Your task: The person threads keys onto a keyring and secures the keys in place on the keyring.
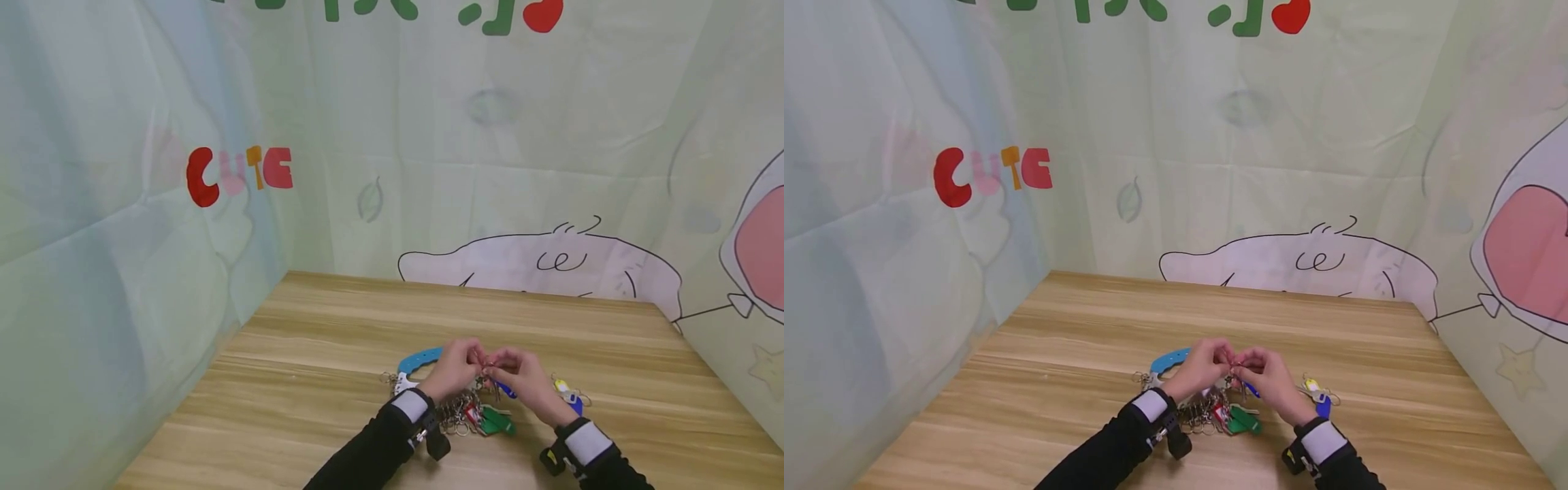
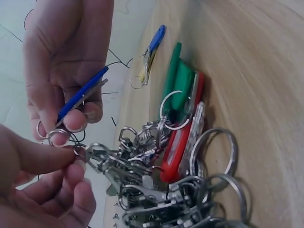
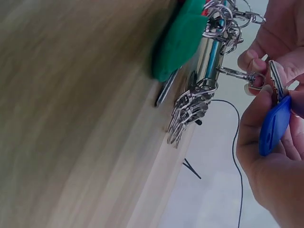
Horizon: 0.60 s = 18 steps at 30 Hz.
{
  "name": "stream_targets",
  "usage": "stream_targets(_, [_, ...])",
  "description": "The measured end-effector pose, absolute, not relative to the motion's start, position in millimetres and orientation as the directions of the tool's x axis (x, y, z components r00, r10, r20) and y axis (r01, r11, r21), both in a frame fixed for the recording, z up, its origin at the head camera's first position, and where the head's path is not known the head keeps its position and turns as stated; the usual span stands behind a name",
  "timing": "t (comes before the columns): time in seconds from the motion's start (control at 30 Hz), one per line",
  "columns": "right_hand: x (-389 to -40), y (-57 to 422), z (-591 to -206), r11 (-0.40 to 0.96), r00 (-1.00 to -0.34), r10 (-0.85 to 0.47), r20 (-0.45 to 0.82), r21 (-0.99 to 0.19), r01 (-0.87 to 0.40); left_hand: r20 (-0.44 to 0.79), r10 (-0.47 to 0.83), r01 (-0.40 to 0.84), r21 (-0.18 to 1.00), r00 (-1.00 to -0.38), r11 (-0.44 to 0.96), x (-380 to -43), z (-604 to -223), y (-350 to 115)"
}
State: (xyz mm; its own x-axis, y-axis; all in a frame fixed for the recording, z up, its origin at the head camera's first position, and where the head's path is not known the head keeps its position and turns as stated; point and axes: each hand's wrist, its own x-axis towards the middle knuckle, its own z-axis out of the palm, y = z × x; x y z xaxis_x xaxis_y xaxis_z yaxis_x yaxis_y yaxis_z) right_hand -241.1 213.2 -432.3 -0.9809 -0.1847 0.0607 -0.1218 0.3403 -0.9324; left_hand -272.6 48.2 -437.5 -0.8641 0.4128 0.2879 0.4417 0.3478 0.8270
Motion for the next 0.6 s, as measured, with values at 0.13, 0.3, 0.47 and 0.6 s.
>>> stream_targets(0.13, [-241.5, 214.7, -434.2, 0.339, -0.973, -0.218, 0.079, -0.928, -0.152, 0.256, 0.414, 0.408, 0.848, -0.873, 0.337, -271.1, -435.9, 48.8])
stream_targets(0.3, [-241.5, 216.1, -432.2, 0.284, -0.971, -0.229, 0.06, -0.95, -0.126, 0.251, 0.445, 0.425, 0.834, -0.86, 0.352, -269.2, -433.2, 48.0])
stream_targets(0.47, [-241.0, 214.9, -431.8, 0.265, -0.972, -0.227, 0.054, -0.957, -0.115, 0.28, 0.449, 0.454, 0.821, -0.848, 0.345, -269.0, -432.1, 47.3])
stream_targets(0.6, [-240.0, 212.8, -433.1, 0.305, -0.971, -0.221, 0.091, -0.939, -0.157, 0.287, 0.426, 0.449, 0.822, -0.858, 0.35, -269.3, -432.7, 47.6])
